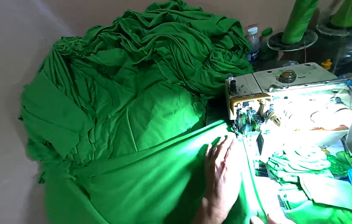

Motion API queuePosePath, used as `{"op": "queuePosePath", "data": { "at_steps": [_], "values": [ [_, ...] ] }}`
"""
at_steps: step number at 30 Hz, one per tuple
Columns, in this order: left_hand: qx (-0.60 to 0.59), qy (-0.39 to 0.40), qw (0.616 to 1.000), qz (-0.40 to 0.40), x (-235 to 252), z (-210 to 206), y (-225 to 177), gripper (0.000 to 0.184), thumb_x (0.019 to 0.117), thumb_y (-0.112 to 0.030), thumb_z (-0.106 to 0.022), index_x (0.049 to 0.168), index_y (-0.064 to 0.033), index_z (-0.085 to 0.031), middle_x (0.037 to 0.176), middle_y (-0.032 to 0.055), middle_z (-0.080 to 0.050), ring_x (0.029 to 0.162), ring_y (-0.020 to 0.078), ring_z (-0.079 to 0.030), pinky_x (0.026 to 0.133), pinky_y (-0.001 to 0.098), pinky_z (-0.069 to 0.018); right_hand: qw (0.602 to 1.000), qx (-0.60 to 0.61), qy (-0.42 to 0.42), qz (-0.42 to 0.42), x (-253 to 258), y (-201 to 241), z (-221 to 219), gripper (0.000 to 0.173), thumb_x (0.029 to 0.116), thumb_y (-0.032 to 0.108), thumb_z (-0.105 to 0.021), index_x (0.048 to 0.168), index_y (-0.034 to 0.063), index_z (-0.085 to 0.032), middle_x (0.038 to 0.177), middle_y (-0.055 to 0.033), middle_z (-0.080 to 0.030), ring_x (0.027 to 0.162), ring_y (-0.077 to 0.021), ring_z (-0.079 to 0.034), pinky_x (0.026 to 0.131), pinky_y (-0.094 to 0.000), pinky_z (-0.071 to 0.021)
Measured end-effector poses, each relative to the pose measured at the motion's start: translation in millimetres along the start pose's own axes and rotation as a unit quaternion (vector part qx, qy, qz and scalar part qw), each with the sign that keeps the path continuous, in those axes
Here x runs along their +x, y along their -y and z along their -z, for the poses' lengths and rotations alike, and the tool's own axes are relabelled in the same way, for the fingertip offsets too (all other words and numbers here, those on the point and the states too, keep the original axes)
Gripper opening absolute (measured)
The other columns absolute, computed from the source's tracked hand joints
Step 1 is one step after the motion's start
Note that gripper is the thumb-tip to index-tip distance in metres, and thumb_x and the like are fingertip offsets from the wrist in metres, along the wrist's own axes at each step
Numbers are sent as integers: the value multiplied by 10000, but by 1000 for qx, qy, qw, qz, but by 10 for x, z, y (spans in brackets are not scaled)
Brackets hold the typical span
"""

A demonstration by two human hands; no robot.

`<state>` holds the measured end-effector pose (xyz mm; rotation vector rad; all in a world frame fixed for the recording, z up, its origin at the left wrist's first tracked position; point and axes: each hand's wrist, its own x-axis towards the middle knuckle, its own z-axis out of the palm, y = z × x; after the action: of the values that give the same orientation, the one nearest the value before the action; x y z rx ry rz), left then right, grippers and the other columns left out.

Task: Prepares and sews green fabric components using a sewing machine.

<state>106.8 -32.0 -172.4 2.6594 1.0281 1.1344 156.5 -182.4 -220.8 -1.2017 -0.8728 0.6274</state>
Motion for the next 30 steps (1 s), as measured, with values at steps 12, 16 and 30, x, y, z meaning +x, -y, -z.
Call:
{"op": "queuePosePath", "data": {
  "at_steps": [12,16,30],
  "values": [
    [-7,212,972,98,999,-46,393,393,1087,-164,-469,1446,-40,-567,1530,146,-518,1439,319,-456,1192,526,-294,999,-34,5,18,585,-47,-102,199,959,49,-576,778,118,-621,582,158,-512,512,106,-457,498,-93,-406],
    [0,177,978,107,1218,-187,551,362,1054,-125,-530,1384,7,-599,1471,193,-561,1386,350,-509,1177,543,-319,1000,-10,-19,0,641,-18,-129,209,969,21,-571,805,133,-638,599,176,-545,516,105,-487,500,-95,-432],
    [-197,-181,963,12,-206,521,787,210,984,-94,-595,1089,45,-712,1070,113,-692,973,90,-665,853,228,-564,999,12,-47,-5,643,-22,-217,243,1021,67,-537,806,50,-649,639,84,-577,574,67,-534,565,-112,-457]
  ]
}}
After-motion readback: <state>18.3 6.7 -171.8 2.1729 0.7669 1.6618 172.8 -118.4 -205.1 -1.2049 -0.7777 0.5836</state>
